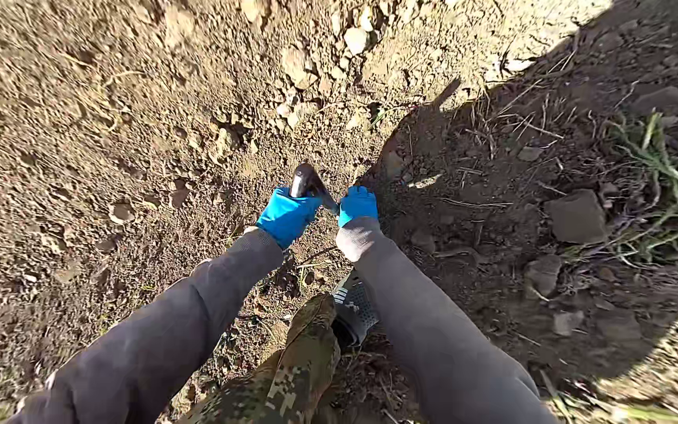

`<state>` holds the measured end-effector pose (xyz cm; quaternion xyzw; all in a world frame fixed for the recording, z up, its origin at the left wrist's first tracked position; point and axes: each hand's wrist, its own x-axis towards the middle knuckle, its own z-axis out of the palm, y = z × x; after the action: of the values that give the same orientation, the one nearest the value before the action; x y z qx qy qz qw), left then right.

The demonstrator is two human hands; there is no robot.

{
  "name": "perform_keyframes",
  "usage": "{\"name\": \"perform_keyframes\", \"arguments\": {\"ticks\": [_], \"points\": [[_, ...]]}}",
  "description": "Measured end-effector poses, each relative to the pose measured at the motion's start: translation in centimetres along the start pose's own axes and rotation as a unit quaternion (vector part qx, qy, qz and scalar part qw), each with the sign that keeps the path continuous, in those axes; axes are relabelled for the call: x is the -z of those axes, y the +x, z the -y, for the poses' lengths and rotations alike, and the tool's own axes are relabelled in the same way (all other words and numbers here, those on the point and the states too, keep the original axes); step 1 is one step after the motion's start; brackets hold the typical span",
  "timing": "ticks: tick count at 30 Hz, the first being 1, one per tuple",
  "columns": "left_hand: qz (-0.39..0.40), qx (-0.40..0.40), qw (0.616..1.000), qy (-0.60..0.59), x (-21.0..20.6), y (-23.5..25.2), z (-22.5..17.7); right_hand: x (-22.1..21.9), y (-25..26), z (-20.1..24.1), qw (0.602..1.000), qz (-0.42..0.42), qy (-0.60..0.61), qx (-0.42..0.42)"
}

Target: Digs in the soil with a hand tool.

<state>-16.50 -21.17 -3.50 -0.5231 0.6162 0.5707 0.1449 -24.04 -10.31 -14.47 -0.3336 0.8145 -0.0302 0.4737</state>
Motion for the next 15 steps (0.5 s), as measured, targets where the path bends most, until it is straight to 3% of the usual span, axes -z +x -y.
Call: {"name": "perform_keyframes", "arguments": {"ticks": [2,3,5,6,7,9,11,12,13,15], "points": [[0.027,-0.04,0.999,-0.019,0.1,2.0,3.7,-2.0,-2.3,-1.9,0.997,-0.061,0.048,0.018],[0.005,-0.023,1.0,-0.008,-0.6,2.1,3.9,-2.0,-4.9,-3.4,0.995,-0.073,0.063,0.032],[-0.02,0.006,0.999,0.041,-1.2,0.4,2.0,-0.7,-11.8,-7.7,0.993,-0.069,0.075,0.054],[-0.025,-0.011,0.998,0.058,-1.3,-0.4,1.0,-0.4,-15.4,-10.6,0.989,-0.109,0.087,0.039],[-0.017,-0.034,0.996,0.075,-1.5,-1.6,-0.4,-0.7,-18.8,-13.9,0.977,-0.185,0.103,-0.009],[0.03,-0.1,0.993,0.063,-2.5,-4.7,-3.6,-1.9,-23.2,-19.9,0.908,-0.347,0.127,-0.199],[0.138,-0.165,0.977,0.013,-4.4,-7.3,-6.4,-2.0,-24.8,-24.6,0.836,-0.323,0.182,-0.404],[0.196,-0.186,0.963,-0.001,-6.1,-8.5,-7.6,-2.5,-24.7,-26.5,0.818,-0.283,0.199,-0.458],[0.248,-0.201,0.948,-0.003,-8.4,-9.3,-8.3,-2.7,-24.4,-27.8,0.817,-0.248,0.211,-0.475],[0.301,-0.195,0.933,0.025,-13.5,-10.2,-8.2,-2.5,-23.4,-29.0,0.844,-0.24,0.21,-0.432]]}}
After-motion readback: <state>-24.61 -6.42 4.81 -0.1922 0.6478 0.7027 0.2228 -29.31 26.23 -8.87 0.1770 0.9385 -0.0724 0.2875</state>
